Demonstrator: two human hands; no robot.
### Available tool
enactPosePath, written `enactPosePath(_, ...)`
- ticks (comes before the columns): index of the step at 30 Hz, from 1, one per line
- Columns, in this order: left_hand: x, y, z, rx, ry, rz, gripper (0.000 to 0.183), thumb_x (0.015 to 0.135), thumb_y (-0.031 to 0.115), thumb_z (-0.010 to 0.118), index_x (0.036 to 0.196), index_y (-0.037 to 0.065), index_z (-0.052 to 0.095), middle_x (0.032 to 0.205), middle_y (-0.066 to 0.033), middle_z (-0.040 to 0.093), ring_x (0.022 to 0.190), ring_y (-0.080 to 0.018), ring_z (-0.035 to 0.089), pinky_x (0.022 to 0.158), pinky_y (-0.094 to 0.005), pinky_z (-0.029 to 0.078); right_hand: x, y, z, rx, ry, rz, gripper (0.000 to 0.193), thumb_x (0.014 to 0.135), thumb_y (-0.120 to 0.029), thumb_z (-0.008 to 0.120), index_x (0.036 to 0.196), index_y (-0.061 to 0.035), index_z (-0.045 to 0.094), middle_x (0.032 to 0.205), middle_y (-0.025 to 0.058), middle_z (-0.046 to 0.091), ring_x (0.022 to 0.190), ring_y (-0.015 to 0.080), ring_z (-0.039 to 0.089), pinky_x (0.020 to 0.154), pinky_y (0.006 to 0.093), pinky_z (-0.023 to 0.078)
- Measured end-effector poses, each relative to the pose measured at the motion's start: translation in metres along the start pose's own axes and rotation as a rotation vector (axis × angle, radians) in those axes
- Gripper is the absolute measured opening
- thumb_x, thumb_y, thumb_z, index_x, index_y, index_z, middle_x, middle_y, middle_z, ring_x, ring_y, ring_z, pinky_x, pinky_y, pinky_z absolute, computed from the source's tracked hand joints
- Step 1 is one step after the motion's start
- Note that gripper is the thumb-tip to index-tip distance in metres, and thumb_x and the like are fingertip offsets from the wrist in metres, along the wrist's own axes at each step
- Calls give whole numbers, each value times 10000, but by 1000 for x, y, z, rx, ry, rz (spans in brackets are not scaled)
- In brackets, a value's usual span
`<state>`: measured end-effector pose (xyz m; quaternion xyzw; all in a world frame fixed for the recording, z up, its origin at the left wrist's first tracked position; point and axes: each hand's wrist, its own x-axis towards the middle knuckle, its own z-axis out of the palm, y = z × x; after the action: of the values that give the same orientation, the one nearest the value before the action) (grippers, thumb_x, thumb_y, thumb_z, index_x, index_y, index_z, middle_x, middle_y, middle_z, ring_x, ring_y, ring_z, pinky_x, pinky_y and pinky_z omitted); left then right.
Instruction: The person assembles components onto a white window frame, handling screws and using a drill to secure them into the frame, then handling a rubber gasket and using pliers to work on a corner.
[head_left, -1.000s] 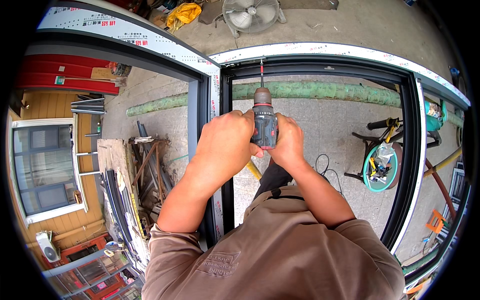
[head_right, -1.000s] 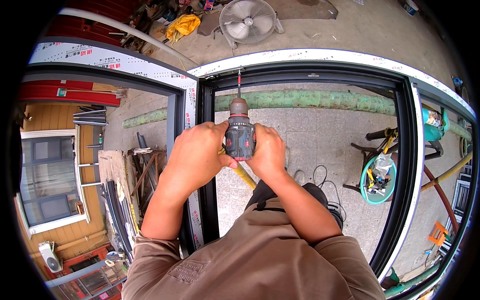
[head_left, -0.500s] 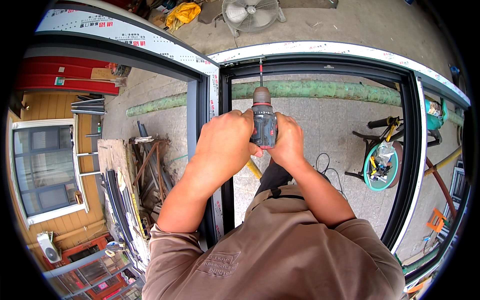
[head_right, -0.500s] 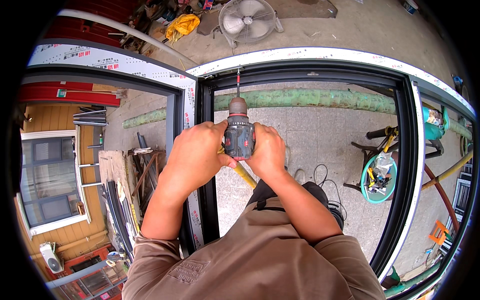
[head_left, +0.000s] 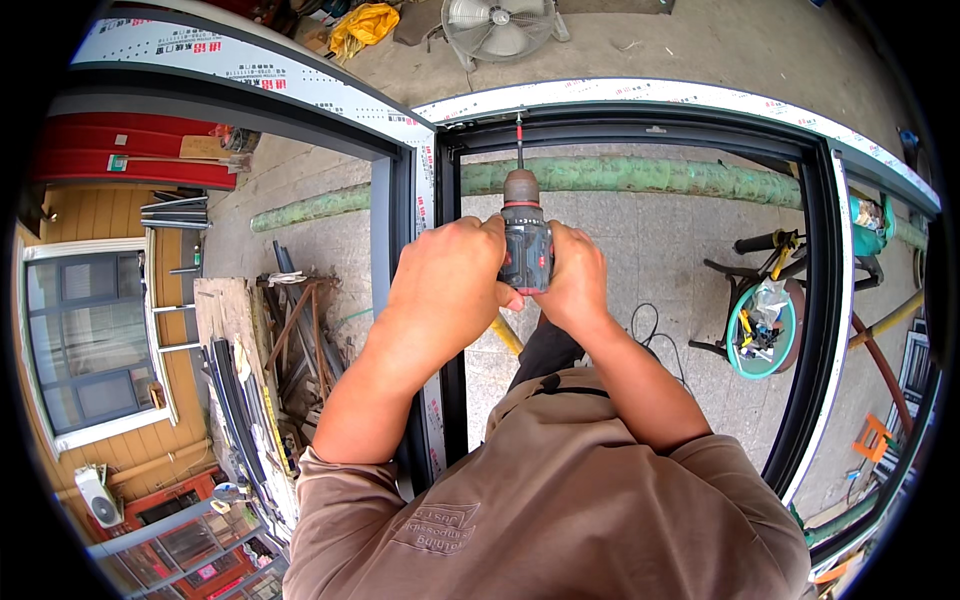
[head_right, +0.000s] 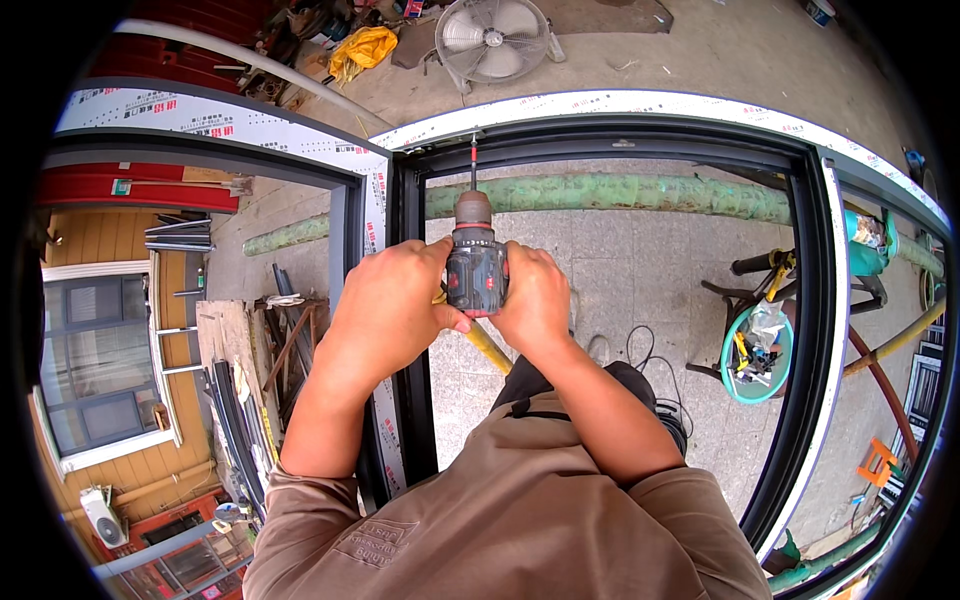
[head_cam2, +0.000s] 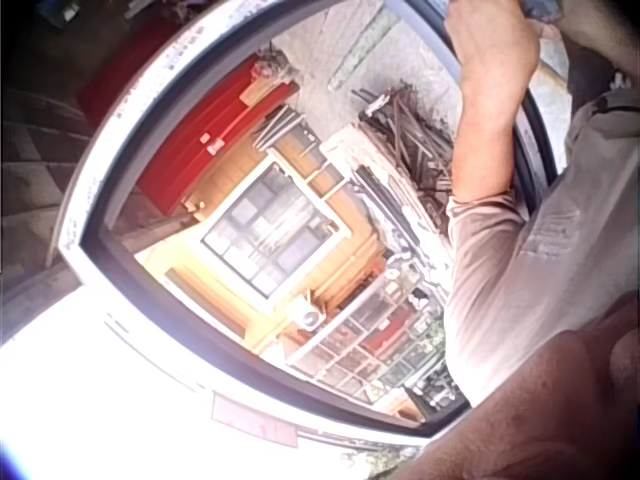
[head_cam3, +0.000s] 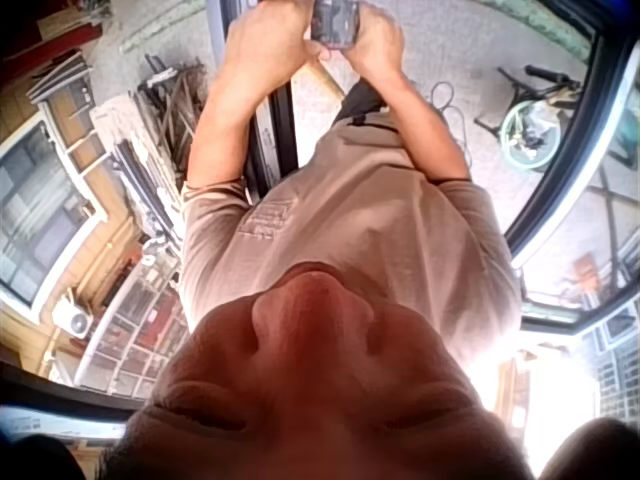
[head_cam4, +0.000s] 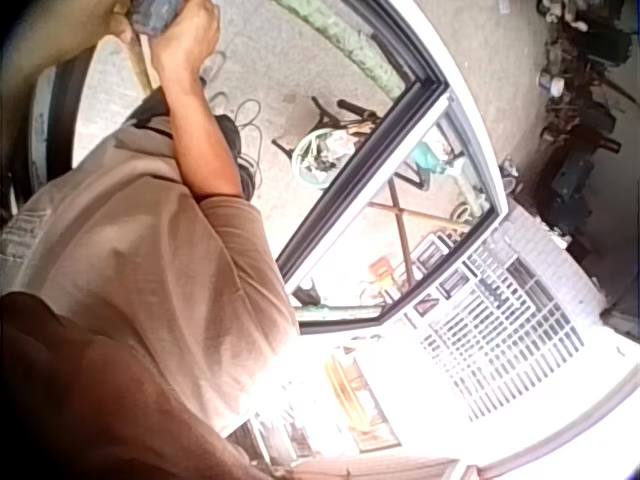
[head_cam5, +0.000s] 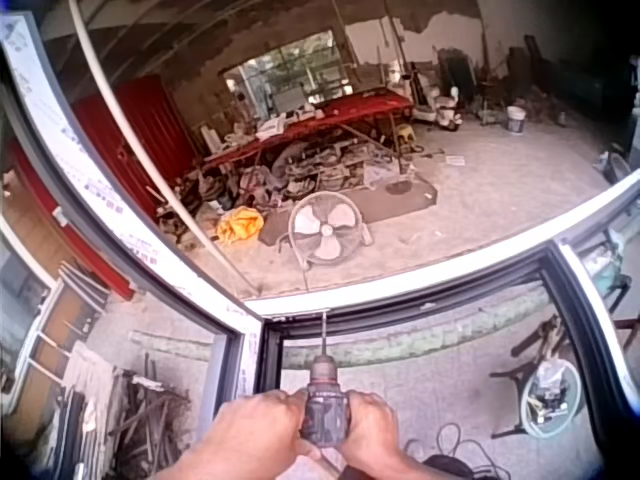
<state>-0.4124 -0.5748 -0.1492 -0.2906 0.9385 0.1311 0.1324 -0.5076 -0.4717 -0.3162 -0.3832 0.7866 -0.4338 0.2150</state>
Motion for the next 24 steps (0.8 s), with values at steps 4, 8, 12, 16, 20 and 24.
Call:
enactPosePath(4,0,-2,3,3,15,17,754,677,238,1001,1319,-22,703,1006,-205,739,988,-425,735,839,-512,579,0,3,3,54,91,-65,351,646,-53,866,897,-28,622,866,173,698,899,440,689,793,521,552)
enactPosePath(8,1,-2,3,-1,15,14,743,679,234,999,1312,-20,704,1001,-204,740,981,-428,734,836,-515,577,0,5,5,45,96,-57,351,642,-59,870,889,-30,621,865,167,697,897,437,689,789,518,552)
enactPosePath(12,0,-2,2,-22,2,12,716,682,220,997,1293,-12,705,994,-207,741,983,-432,733,837,-520,576,0,6,4,46,89,-64,361,641,-62,873,898,-30,622,868,168,699,899,438,689,792,518,553)
enactPosePath(16,1,-2,2,-25,-5,17,699,684,213,996,1281,-6,705,990,-210,739,987,-433,732,838,-521,574,0,-1,-4,14,54,-46,381,662,-109,903,920,-28,635,912,173,723,936,434,703,809,527,564)
enactPosePath(20,0,-3,1,-33,7,25,687,686,212,994,1269,-8,704,994,-213,739,990,-437,730,843,-523,571,1,-2,-5,-20,36,-31,394,682,-153,930,932,-28,653,953,173,749,974,426,719,826,536,577)
enactPosePath(24,0,0,0,-26,7,24,702,685,212,994,1282,-13,700,1001,-215,741,993,-439,729,845,-524,570,0,-1,-6,-23,34,-35,381,687,-145,920,930,-27,651,949,176,746,970,425,719,826,536,577)
